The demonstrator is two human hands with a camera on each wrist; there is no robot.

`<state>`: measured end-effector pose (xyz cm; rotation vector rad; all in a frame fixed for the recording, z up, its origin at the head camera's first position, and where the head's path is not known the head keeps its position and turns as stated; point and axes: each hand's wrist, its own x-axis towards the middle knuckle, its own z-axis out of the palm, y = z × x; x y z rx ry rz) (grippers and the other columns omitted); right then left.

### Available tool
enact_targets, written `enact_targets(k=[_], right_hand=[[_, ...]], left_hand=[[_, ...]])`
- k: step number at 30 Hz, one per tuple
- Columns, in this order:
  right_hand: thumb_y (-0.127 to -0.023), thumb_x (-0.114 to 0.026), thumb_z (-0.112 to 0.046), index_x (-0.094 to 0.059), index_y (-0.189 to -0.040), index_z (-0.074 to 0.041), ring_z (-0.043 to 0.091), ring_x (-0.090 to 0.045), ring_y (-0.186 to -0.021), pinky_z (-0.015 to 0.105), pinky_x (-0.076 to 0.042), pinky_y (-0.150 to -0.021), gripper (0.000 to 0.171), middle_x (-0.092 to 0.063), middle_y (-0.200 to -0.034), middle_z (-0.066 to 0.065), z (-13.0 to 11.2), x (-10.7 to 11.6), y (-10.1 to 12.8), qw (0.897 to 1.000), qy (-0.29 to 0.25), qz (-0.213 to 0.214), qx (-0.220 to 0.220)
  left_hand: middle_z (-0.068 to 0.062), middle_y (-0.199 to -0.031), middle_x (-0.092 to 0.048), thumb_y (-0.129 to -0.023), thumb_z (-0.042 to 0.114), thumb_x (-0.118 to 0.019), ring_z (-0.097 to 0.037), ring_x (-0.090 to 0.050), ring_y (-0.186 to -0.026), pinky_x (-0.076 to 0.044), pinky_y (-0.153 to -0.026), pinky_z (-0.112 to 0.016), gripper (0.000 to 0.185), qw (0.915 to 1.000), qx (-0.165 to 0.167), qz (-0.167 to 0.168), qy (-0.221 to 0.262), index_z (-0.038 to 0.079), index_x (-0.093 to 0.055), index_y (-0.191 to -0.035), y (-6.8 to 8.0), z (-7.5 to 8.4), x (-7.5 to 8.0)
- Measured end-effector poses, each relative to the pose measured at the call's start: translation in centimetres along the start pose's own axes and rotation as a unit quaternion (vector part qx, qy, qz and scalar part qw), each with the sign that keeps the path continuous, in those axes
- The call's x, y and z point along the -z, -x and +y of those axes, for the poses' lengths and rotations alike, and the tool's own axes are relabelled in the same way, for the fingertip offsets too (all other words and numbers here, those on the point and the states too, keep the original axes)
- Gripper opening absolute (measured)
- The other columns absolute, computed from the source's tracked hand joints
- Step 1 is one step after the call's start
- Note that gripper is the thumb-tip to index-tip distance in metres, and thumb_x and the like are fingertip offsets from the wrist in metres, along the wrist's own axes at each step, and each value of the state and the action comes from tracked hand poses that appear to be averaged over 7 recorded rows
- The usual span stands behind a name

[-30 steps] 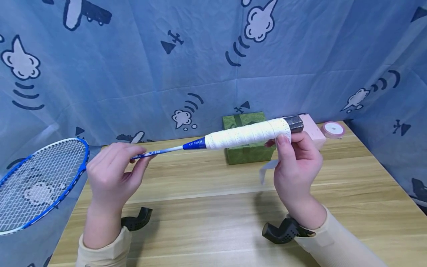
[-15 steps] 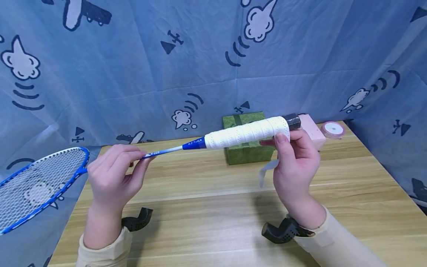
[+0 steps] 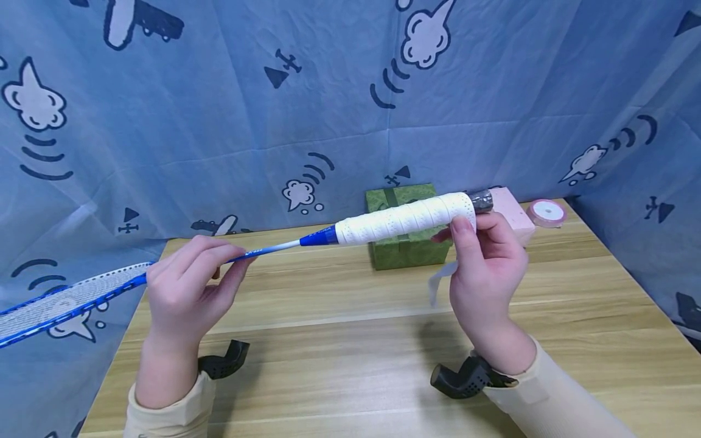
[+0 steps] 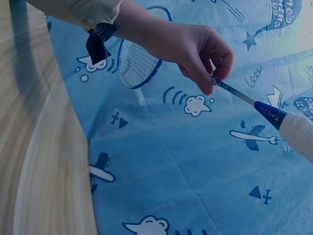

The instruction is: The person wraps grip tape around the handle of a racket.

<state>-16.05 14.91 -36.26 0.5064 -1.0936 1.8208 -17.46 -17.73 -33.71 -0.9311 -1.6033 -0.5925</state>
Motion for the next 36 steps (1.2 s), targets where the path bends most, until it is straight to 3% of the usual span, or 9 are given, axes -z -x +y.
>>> enact_targets(k=[8,12,17,26,36], right_hand=[[-0.095,-0.069,0.004,-0.058,-0.088,0.017,0.022,-0.068,-0.069,0.03,-0.059,-0.068,0.019,-0.067,-0.09,0.015,0.02,0.05,0.04,1.0,0.012,-0.013,-0.013],[-0.095,-0.064,0.008,-0.06,-0.087,0.009,0.022,-0.07,-0.075,0.032,-0.061,-0.075,0.01,-0.068,-0.09,0.014,0.12,-0.11,0.08,1.0,-0.001,-0.008,-0.021],[-0.092,-0.056,0.014,-0.062,-0.085,0.006,0.023,-0.074,-0.083,0.034,-0.062,-0.085,0.013,-0.07,-0.09,0.014,0.18,-0.38,-0.01,1.0,-0.025,0.003,-0.019],[-0.092,-0.068,0.008,-0.06,-0.081,0.012,0.024,-0.074,-0.078,0.034,-0.062,-0.082,0.015,-0.071,-0.087,0.017,0.14,-0.1,-0.1,1.0,-0.001,0.007,-0.009],[-0.094,-0.055,0.012,-0.061,-0.085,0.014,0.025,-0.073,-0.076,0.034,-0.062,-0.079,0.01,-0.071,-0.09,0.016,-0.03,-0.03,-0.14,1.0,-0.018,-0.01,-0.011]], left_hand=[[-0.014,-0.074,-0.068,-0.096,0.014,-0.072,-0.025,-0.053,-0.047,-0.04,-0.044,-0.031,0.028,0.9998,-0.009,0.006,-0.019,-0.002,-0.071,-0.074,0.38,-0.44,-0.04],[-0.013,-0.073,-0.069,-0.095,0.013,-0.072,-0.027,-0.054,-0.047,-0.04,-0.043,-0.035,0.027,0.9995,-0.015,0.013,-0.025,-0.001,-0.071,-0.073,0.43,-0.53,-0.15],[-0.014,-0.074,-0.07,-0.095,0.013,-0.072,-0.028,-0.054,-0.046,-0.041,-0.043,-0.037,0.026,0.9993,-0.015,0.008,-0.034,-0.002,-0.071,-0.074,0.38,-0.58,-0.08],[-0.014,-0.075,-0.071,-0.1,0.023,-0.069,-0.028,-0.055,-0.048,-0.042,-0.044,-0.04,0.035,0.9987,-0.003,0.0,-0.05,-0.002,-0.073,-0.076,0.46,-0.64,0.0],[-0.014,-0.076,-0.072,-0.1,0.027,-0.07,-0.022,-0.051,-0.046,-0.041,-0.044,-0.036,0.036,0.9985,0.002,-0.02,-0.052,-0.002,-0.074,-0.08,0.37,-0.57,0.09]])
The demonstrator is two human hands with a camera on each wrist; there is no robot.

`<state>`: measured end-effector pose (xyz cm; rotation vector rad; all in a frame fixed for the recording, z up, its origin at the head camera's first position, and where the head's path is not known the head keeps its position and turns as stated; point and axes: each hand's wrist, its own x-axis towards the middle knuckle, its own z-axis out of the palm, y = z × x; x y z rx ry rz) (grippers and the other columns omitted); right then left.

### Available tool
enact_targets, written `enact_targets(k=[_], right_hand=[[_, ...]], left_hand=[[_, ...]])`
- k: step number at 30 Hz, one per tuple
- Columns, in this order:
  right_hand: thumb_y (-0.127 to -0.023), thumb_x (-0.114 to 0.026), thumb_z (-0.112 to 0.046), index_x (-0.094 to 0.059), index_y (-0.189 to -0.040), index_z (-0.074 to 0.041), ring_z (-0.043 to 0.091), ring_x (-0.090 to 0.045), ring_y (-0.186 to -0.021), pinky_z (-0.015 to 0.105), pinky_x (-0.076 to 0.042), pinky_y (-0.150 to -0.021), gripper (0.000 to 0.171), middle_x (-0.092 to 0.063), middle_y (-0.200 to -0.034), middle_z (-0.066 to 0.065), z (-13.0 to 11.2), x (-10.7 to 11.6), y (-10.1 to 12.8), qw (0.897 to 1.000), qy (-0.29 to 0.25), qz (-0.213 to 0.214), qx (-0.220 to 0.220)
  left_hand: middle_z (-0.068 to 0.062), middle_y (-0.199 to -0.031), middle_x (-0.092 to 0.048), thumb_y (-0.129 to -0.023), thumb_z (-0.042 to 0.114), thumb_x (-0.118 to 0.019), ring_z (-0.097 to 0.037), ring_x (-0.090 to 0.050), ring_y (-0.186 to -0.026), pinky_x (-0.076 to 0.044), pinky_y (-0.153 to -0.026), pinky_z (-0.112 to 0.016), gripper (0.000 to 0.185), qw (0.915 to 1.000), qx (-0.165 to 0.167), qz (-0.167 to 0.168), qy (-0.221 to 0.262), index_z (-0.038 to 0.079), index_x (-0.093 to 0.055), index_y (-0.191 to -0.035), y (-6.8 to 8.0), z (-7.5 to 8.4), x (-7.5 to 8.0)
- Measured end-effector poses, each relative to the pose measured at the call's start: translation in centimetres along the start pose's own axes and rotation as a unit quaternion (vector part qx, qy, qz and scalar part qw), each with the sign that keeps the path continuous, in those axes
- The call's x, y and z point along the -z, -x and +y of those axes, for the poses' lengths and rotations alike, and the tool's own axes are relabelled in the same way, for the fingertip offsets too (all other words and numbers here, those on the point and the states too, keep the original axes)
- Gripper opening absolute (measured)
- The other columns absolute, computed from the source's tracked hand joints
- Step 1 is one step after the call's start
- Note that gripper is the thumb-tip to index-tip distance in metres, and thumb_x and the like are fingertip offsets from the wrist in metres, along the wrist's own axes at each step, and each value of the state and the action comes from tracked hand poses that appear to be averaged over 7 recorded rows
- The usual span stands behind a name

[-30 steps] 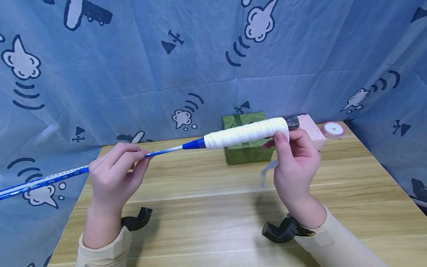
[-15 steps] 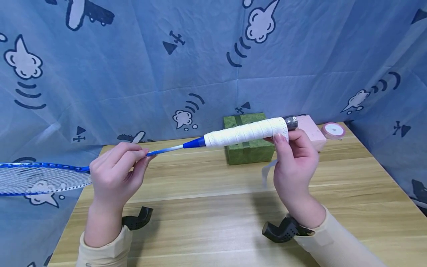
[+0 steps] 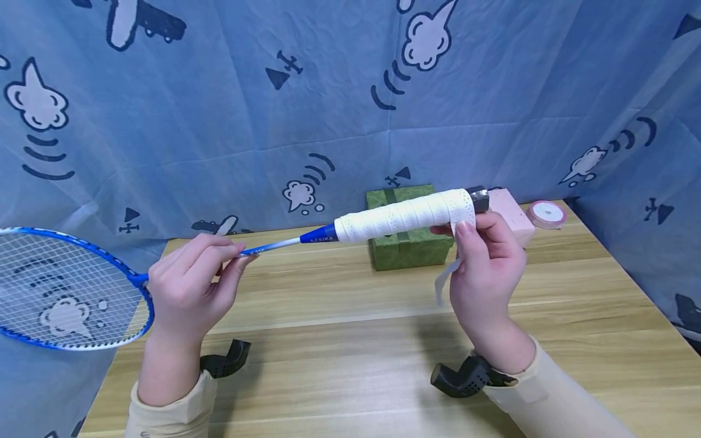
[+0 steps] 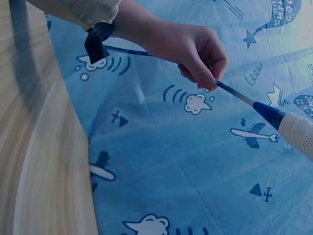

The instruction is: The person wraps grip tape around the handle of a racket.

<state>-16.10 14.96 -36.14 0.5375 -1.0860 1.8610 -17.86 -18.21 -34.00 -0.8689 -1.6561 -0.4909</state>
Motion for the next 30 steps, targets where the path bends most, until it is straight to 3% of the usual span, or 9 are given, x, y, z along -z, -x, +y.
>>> enact_targets(k=[10,22,30], right_hand=[[-0.094,-0.059,0.013,-0.061,-0.087,0.012,0.026,-0.073,-0.075,0.034,-0.062,-0.075,0.007,-0.071,-0.09,0.015,0.04,-0.02,0.01,1.0,0.005,0.002,-0.002],[-0.094,-0.061,0.011,-0.056,-0.078,0.009,0.023,-0.072,-0.074,0.035,-0.063,-0.075,0.017,-0.065,-0.087,0.014,0.16,-0.23,0.03,1.0,0.006,0.024,0.001],[-0.092,-0.056,0.016,-0.059,-0.086,0.01,0.025,-0.071,-0.082,0.037,-0.063,-0.078,0.01,-0.067,-0.093,0.015,0.06,-0.2,-0.04,1.0,-0.027,0.011,-0.001]], left_hand=[[-0.006,-0.066,-0.066,-0.093,0.014,-0.065,-0.018,-0.052,-0.046,-0.041,-0.041,-0.033,0.022,0.9997,-0.01,-0.007,0.022,0.001,-0.07,-0.075,-0.23,0.17,-0.01],[-0.005,-0.062,-0.064,-0.101,0.025,-0.068,-0.014,-0.041,-0.041,-0.029,-0.038,-0.027,0.036,0.9994,-0.024,-0.001,0.024,0.002,-0.071,-0.074,-0.27,0.21,-0.17],[-0.004,-0.061,-0.063,-0.101,0.029,-0.069,-0.011,-0.035,-0.041,-0.024,-0.038,-0.025,0.038,0.9993,-0.029,-0.006,0.025,0.002,-0.071,-0.074,-0.36,0.27,-0.18]])
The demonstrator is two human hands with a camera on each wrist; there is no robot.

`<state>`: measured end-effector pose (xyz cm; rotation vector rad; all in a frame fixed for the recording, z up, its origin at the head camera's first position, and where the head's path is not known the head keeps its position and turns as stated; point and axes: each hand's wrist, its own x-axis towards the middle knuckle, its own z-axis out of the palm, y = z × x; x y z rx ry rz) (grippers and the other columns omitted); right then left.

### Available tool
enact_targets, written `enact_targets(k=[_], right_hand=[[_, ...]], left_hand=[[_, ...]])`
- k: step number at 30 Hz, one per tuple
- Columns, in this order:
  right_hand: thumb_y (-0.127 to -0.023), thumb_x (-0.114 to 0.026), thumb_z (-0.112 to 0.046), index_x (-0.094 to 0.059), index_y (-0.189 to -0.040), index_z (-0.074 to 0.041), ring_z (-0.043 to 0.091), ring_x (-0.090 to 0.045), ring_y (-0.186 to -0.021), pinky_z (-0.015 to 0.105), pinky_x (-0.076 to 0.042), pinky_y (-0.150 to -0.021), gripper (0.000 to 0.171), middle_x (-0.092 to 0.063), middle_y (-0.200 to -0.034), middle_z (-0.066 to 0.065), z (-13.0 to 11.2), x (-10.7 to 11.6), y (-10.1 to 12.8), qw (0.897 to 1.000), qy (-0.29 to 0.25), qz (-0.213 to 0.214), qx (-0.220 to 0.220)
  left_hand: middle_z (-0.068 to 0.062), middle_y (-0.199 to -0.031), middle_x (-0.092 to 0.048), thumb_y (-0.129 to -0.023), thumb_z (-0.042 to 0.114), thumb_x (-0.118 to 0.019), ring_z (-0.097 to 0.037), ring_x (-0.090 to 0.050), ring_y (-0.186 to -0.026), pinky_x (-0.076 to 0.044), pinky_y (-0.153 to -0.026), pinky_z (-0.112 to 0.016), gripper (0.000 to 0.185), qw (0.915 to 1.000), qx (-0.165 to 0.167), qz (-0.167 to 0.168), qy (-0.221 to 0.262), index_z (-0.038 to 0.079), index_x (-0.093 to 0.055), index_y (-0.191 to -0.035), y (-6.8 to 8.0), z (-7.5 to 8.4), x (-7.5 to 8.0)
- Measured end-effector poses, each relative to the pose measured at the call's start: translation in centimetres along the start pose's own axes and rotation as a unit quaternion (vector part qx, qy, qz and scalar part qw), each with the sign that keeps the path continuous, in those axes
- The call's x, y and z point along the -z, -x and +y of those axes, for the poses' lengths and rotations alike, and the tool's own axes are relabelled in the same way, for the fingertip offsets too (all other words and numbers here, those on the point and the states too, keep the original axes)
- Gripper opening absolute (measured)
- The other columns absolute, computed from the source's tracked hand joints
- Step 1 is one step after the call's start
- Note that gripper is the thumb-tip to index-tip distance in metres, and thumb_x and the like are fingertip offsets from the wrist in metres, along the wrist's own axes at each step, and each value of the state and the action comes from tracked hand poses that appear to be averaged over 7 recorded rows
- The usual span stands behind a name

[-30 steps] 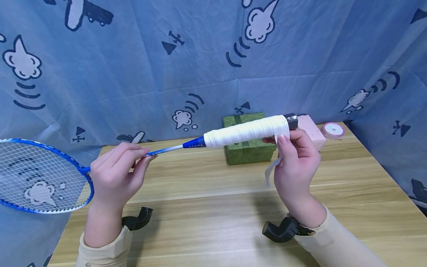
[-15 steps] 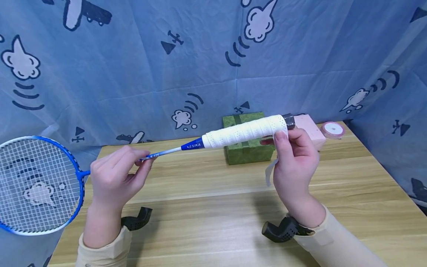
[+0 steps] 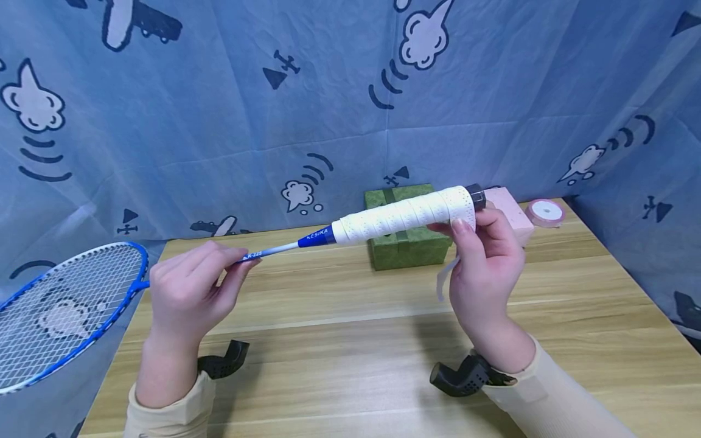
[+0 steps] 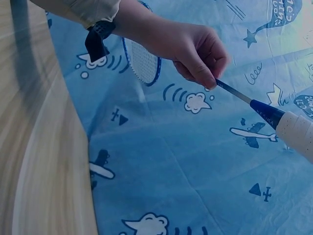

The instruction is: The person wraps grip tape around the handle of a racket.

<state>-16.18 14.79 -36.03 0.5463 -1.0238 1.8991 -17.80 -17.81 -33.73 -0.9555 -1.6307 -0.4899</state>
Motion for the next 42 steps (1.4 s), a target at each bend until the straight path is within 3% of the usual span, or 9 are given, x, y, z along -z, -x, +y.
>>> enact_targets(k=[3,9,12,20,32,42], right_hand=[[-0.093,-0.055,0.016,-0.058,-0.084,0.01,0.025,-0.071,-0.081,0.037,-0.063,-0.078,0.011,-0.067,-0.092,0.015,0.03,-0.06,-0.01,1.0,0.003,-0.001,0.004],[-0.092,-0.055,0.014,-0.06,-0.083,0.013,0.024,-0.072,-0.08,0.034,-0.062,-0.081,0.011,-0.071,-0.091,0.015,0.16,-0.11,0.09,0.999,0.02,-0.005,0.026],[-0.093,-0.056,0.013,-0.064,-0.085,0.017,0.023,-0.072,-0.08,0.033,-0.062,-0.082,0.012,-0.072,-0.091,0.015,0.24,-0.15,0.12,0.999,0.034,-0.007,0.034],[-0.094,-0.056,0.012,-0.055,-0.077,0.02,0.023,-0.068,-0.074,0.032,-0.06,-0.076,0.019,-0.07,-0.086,0.014,0.27,0.01,0.15,0.999,0.03,-0.012,0.031],[-0.095,-0.055,0.013,-0.06,-0.081,0.017,0.024,-0.07,-0.073,0.033,-0.061,-0.076,0.016,-0.071,-0.088,0.015,0.24,0.09,0.13,1.0,0.018,-0.016,0.02],[-0.097,-0.048,0.012,-0.057,-0.08,0.014,0.026,-0.069,-0.074,0.035,-0.061,-0.073,0.018,-0.068,-0.084,0.016,0.42,0.18,0.23,0.999,-0.025,-0.005,0.021]], left_hand=[[-0.002,-0.059,-0.059,-0.101,0.028,-0.068,-0.01,-0.034,-0.041,-0.022,-0.038,-0.024,0.037,1.0,-0.003,0.001,0.006,0.002,-0.071,-0.074,0.05,-0.01,0.04],[0.003,-0.057,-0.05,-0.1,0.027,-0.063,-0.007,-0.032,-0.044,-0.022,-0.039,-0.021,0.033,0.9994,0.005,-0.035,-0.002,0.006,-0.067,-0.074,0.18,-0.14,0.2],[0.005,-0.056,-0.045,-0.101,0.03,-0.064,-0.005,-0.029,-0.044,-0.021,-0.04,-0.021,0.036,0.9992,0.008,-0.038,-0.006,0.007,-0.066,-0.072,0.25,-0.24,0.18],[0.005,-0.056,-0.046,-0.102,0.037,-0.065,-0.005,-0.031,-0.043,-0.024,-0.038,-0.021,0.041,0.9985,0.019,-0.051,-0.003,0.005,-0.066,-0.076,0.34,-0.21,0.2],[0.004,-0.056,-0.05,-0.102,0.035,-0.066,-0.006,-0.03,-0.044,-0.021,-0.041,-0.022,0.042,0.9998,0.001,-0.019,0.006,0.007,-0.067,-0.071,-0.02,0.03,0.07],[0.0,-0.059,-0.057,-0.101,0.038,-0.067,-0.009,-0.034,-0.044,-0.025,-0.041,-0.023,0.044,0.9998,0.001,-0.019,-0.005,0.006,-0.068,-0.071,-0.13,0.11,-0.09]])
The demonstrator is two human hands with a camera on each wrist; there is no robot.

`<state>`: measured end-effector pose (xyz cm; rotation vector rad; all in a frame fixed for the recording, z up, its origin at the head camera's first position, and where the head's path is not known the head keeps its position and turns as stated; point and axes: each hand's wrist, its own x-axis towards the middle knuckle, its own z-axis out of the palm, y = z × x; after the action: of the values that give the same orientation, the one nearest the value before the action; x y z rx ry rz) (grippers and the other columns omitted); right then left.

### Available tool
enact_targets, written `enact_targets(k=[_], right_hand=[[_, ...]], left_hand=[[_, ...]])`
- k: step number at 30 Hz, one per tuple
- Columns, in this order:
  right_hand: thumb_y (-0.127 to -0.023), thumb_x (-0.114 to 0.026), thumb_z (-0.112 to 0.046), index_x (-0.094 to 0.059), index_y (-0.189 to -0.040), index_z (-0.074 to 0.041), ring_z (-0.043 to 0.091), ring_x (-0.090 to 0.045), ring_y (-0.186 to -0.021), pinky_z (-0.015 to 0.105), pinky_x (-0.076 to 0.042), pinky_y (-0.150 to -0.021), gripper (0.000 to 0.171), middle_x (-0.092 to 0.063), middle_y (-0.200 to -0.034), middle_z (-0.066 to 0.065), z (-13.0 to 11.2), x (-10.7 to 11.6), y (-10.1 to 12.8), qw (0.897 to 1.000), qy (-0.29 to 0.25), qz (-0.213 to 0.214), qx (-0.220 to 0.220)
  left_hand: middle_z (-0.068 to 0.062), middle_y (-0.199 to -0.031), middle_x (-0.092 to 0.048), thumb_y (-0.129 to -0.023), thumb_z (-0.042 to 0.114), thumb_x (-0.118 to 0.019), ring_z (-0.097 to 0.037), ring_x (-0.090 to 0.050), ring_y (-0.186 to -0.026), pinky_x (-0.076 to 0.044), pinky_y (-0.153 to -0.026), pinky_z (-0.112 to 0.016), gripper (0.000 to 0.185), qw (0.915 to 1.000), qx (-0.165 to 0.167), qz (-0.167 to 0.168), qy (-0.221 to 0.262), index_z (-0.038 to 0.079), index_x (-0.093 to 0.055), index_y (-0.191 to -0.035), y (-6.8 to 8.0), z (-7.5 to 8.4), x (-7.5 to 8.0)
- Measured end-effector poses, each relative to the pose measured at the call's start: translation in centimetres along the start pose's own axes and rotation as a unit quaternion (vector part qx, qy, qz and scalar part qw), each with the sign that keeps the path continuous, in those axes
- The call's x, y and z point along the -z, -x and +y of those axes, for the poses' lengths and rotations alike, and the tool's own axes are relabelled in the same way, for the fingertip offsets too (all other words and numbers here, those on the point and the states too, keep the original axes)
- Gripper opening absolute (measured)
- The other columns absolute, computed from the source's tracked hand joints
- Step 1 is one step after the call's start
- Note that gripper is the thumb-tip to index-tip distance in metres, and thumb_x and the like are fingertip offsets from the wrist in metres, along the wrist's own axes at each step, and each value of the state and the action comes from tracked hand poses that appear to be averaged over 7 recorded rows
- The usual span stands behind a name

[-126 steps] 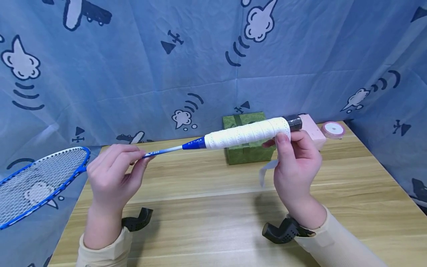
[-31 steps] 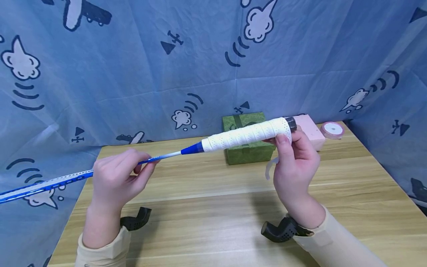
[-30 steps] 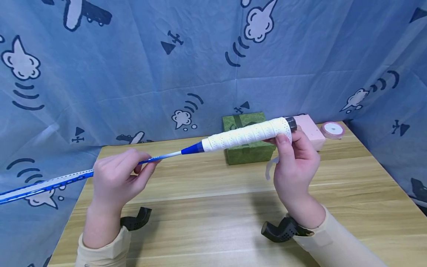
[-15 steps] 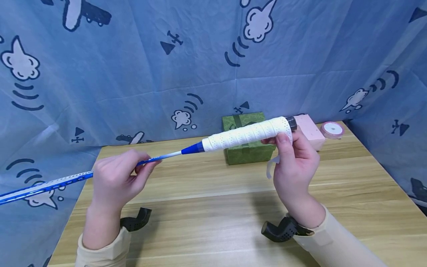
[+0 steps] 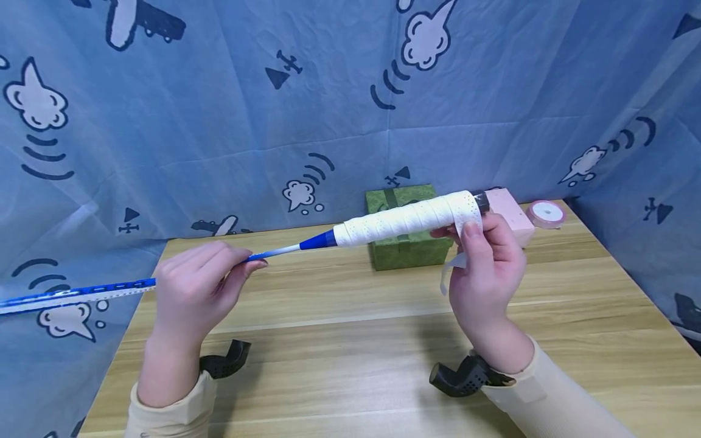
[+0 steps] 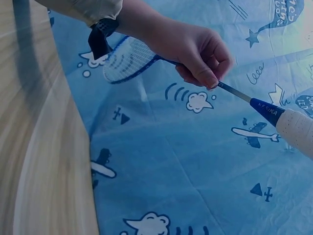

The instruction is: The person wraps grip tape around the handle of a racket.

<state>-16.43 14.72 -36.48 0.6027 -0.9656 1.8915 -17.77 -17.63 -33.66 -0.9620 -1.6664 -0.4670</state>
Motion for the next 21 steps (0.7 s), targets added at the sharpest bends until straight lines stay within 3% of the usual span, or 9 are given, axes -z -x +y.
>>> enact_targets(k=[13,21], right_hand=[[-0.096,-0.058,0.011,-0.056,-0.076,0.012,0.021,-0.064,-0.067,0.031,-0.057,-0.065,0.02,-0.065,-0.076,0.012,-0.1,-0.04,-0.26,0.998,0.055,0.009,0.002],[-0.095,-0.051,0.012,-0.058,-0.081,0.012,0.025,-0.066,-0.069,0.033,-0.059,-0.066,0.016,-0.065,-0.083,0.014,-0.18,0.06,-0.08,1.0,0.016,-0.003,-0.01]], left_hand=[[0.003,-0.057,-0.051,-0.102,0.036,-0.066,-0.007,-0.034,-0.044,-0.024,-0.039,-0.023,0.042,0.9999,0.008,-0.012,-0.001,0.007,-0.066,-0.072,0.27,-0.17,0.14],[0.0,-0.062,-0.061,-0.101,0.023,-0.065,-0.01,-0.045,-0.046,-0.033,-0.041,-0.023,0.028,0.9996,0.002,-0.023,0.018,0.005,-0.074,-0.081,0.34,-0.23,0.02]])
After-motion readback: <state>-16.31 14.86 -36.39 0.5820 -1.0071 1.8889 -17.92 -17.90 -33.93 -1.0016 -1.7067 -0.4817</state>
